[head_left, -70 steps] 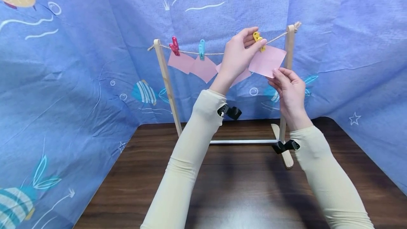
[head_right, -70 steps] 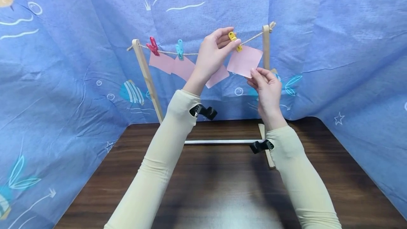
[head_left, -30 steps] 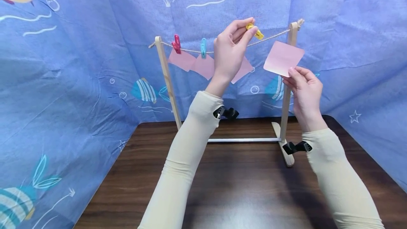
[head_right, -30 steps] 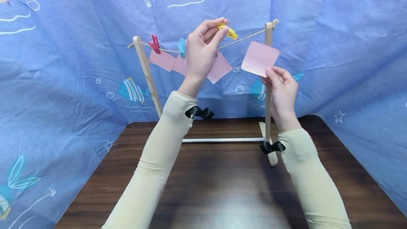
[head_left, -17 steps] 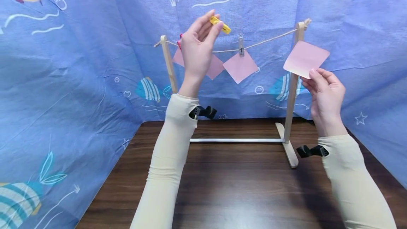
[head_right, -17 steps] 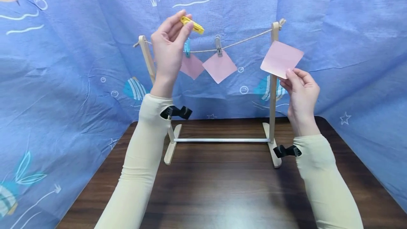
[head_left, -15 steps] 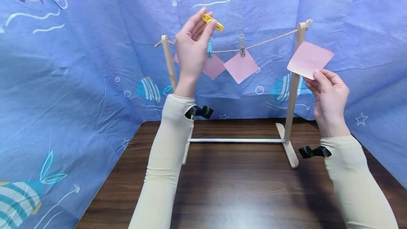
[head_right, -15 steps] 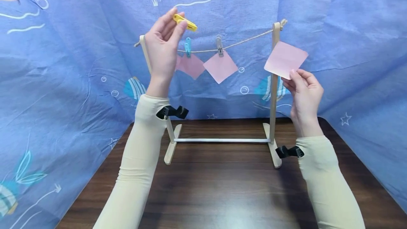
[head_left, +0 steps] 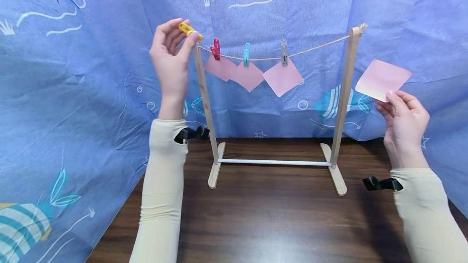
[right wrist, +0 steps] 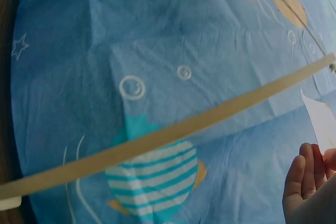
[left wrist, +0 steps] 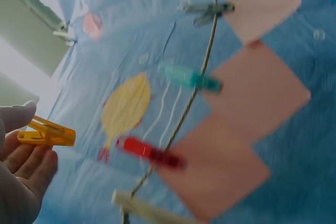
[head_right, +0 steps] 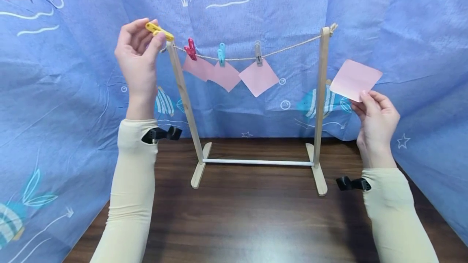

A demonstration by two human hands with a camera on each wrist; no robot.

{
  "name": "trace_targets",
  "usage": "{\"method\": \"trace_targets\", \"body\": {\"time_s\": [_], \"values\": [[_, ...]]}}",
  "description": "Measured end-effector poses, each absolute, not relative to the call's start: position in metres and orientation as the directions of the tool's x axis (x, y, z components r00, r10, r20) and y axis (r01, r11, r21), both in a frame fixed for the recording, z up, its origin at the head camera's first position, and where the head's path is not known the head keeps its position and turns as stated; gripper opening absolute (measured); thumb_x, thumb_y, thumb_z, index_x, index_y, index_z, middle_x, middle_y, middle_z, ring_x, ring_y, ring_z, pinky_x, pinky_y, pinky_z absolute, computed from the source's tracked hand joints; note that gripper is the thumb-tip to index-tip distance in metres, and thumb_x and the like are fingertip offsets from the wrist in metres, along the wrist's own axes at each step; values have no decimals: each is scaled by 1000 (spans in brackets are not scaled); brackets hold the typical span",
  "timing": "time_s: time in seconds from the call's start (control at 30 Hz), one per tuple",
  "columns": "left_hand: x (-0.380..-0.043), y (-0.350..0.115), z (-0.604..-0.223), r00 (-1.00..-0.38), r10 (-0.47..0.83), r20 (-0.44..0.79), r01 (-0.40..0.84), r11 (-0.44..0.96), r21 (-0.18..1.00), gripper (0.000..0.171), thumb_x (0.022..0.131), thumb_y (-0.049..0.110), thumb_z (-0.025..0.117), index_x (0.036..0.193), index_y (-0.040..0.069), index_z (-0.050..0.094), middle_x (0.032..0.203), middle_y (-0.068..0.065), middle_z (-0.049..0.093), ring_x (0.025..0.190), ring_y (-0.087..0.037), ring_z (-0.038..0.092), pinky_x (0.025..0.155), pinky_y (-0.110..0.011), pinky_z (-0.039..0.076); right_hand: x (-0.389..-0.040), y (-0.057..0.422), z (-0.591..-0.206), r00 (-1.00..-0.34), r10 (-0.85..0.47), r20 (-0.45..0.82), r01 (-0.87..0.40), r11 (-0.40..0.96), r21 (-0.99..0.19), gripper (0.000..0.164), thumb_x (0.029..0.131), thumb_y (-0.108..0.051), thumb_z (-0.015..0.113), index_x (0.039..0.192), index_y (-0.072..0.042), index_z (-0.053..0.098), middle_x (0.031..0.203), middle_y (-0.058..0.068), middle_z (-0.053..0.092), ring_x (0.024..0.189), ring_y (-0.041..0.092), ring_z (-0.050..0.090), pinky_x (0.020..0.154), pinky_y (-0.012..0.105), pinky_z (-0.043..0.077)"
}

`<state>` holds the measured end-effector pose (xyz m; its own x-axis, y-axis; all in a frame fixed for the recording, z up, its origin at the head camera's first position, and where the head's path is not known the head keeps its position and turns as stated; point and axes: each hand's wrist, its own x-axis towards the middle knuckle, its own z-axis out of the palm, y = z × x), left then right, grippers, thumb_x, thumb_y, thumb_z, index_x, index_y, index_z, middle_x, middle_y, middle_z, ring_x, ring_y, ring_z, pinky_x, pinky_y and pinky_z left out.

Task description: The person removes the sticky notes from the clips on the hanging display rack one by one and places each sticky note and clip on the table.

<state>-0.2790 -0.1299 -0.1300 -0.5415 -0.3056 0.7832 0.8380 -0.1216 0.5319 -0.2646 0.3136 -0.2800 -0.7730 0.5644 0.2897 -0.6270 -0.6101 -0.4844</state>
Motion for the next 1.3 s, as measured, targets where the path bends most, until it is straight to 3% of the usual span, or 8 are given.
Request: {"method": "trace_targets", "body": {"time_s": [0.17, 0.53, 0.83, 1.07, 1.3], "values": [[-285, -162, -147, -538, -330, 776, 820, 11, 573, 30, 86, -2, 77, 115, 4, 70, 114, -14, 69, 106, -24, 62, 93, -30, 54, -264, 323, -291, -785, 568, 248, -601, -604, -524, 11, 85, 16, 70, 94, 12, 64, 79, 17, 67, 58, 24, 69, 54, 29, 59], [-314, -214, -201, -614, -326, 719, 693, 213, 689, 40, 89, 10, 78, 128, 10, 68, 126, -13, 66, 106, -17, 59, 84, -23, 54, -262, 342, -317, -815, 538, 216, -555, -616, -559, 8, 87, 17, 67, 92, 11, 65, 77, 17, 69, 59, 24, 71, 54, 30, 59], [-324, -235, -239, -679, -290, 675, 565, 381, 732, 52, 91, 9, 76, 141, 11, 60, 131, -8, 65, 110, -14, 59, 90, -24, 51, -261, 349, -336, -822, 531, 207, -536, -598, -595, 7, 87, 17, 67, 89, 10, 68, 72, 16, 70, 57, 22, 71, 54, 29, 59], [-338, -246, -277, -719, -277, 637, 453, 509, 732, 54, 91, 14, 77, 142, 8, 58, 134, -10, 63, 107, -21, 61, 86, -21, 51, -263, 359, -356, -849, 484, 210, -488, -568, -663, 9, 88, 15, 66, 89, 7, 69, 73, 12, 71, 59, 19, 71, 57, 26, 59], [-350, -259, -319, -802, -273, 531, 301, 583, 755, 56, 92, 17, 76, 143, 5, 56, 133, -13, 63, 108, -28, 63, 84, -29, 52, -266, 373, -380, -891, 423, 166, -376, -481, -792, 10, 91, 7, 69, 88, -2, 72, 76, 5, 71, 63, 14, 71, 61, 22, 59]]}}
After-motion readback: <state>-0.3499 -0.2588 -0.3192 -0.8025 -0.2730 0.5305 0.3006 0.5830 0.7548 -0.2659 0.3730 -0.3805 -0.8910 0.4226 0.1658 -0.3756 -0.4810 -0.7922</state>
